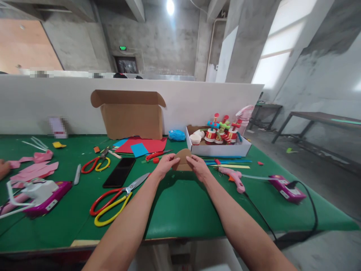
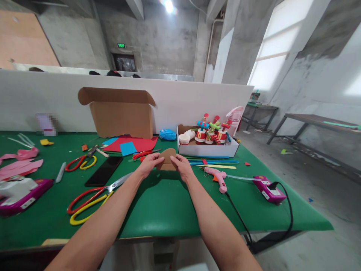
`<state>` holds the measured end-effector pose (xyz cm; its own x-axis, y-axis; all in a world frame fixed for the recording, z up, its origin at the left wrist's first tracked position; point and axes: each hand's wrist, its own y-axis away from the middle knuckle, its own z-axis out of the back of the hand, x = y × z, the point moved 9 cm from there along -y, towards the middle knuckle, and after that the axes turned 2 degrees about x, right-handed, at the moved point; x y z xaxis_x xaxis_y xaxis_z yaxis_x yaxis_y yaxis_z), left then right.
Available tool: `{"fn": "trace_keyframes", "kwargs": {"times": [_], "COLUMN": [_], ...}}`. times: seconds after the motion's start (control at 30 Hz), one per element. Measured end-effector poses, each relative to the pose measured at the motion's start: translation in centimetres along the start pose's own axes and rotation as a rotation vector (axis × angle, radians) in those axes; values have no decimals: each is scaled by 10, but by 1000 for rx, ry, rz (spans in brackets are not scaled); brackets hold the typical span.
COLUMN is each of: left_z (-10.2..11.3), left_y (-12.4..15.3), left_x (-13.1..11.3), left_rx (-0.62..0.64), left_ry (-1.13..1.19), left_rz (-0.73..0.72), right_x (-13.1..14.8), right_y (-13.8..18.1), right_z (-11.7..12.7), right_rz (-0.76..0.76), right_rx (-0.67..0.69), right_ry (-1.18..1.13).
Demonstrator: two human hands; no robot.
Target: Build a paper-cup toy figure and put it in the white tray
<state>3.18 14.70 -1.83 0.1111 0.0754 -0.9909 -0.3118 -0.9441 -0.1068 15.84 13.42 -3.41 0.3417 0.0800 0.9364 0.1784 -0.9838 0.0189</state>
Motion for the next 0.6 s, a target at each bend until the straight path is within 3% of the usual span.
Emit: {"fn": "trace_keyframes", "kwargs": {"times": [0.27,0.47,0.6], "left_z": [-16,15,24], "left_y": [4,1,1], "left_x": [-4,-3,-2], "left_rx": [79,-193,-275], "left_ry": [2,157,221], "left_rz": [-10,-30,-33], "right_x": [16,8,2], "right_y": [0,-2,-3], "right_z": [18,10,5], "right_rz": [167,89,52], "right_rx": [-175,-94,-41], "right_ry": [5,67,146]}}
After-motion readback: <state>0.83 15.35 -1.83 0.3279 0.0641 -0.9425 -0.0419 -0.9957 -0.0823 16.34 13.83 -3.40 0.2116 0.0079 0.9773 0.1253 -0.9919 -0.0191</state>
